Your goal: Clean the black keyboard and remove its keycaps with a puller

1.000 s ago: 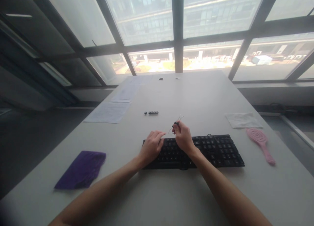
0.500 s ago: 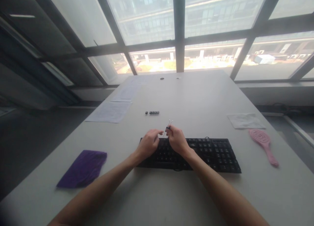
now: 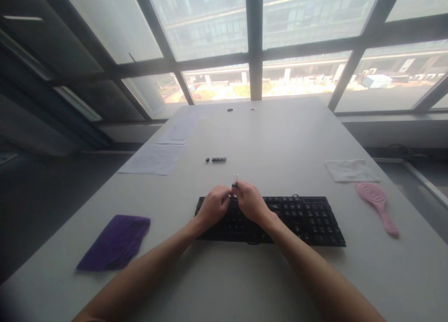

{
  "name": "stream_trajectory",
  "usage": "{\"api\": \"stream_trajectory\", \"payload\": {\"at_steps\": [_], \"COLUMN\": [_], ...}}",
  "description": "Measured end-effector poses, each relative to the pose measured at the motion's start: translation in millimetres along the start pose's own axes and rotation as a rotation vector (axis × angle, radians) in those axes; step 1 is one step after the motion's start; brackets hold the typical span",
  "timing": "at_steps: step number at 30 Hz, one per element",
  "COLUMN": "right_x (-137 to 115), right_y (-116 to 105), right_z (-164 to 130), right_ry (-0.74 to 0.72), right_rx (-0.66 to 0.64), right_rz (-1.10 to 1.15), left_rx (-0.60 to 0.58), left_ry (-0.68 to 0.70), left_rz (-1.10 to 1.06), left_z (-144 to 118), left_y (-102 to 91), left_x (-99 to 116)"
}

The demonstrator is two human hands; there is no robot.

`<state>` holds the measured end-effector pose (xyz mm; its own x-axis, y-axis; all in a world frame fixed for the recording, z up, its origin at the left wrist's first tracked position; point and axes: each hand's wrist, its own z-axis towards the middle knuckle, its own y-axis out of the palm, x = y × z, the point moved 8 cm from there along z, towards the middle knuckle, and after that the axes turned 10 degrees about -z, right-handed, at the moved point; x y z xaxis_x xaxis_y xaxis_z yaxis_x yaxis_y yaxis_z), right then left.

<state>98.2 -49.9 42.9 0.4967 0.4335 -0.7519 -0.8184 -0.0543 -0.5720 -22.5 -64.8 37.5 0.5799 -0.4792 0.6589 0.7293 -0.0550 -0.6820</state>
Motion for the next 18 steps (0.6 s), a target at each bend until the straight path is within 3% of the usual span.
{"api": "stream_trajectory", "payload": {"at_steps": [5, 12, 18], "right_x": [-1.4, -9.6, -2.4], "right_y": [4.9, 10.7, 4.7], "right_z": [-2.7, -14.9, -15.7], "right_ry": [-0.027, -0.179, -0.124], "right_rx": [-0.028, -0.064, -0.007], "right_rz": [-0.027, -0.113, -0.017], "left_rx": [0.002, -0.066, -0.083], "left_ry": [0.012, 0.052, 0.044], "left_rz": [0.010, -0.003, -0.051], "left_z": [0.3, -1.4, -1.1], "left_y": [0.2, 1.5, 4.1], "left_x": [0.6, 12.8, 8.2]}}
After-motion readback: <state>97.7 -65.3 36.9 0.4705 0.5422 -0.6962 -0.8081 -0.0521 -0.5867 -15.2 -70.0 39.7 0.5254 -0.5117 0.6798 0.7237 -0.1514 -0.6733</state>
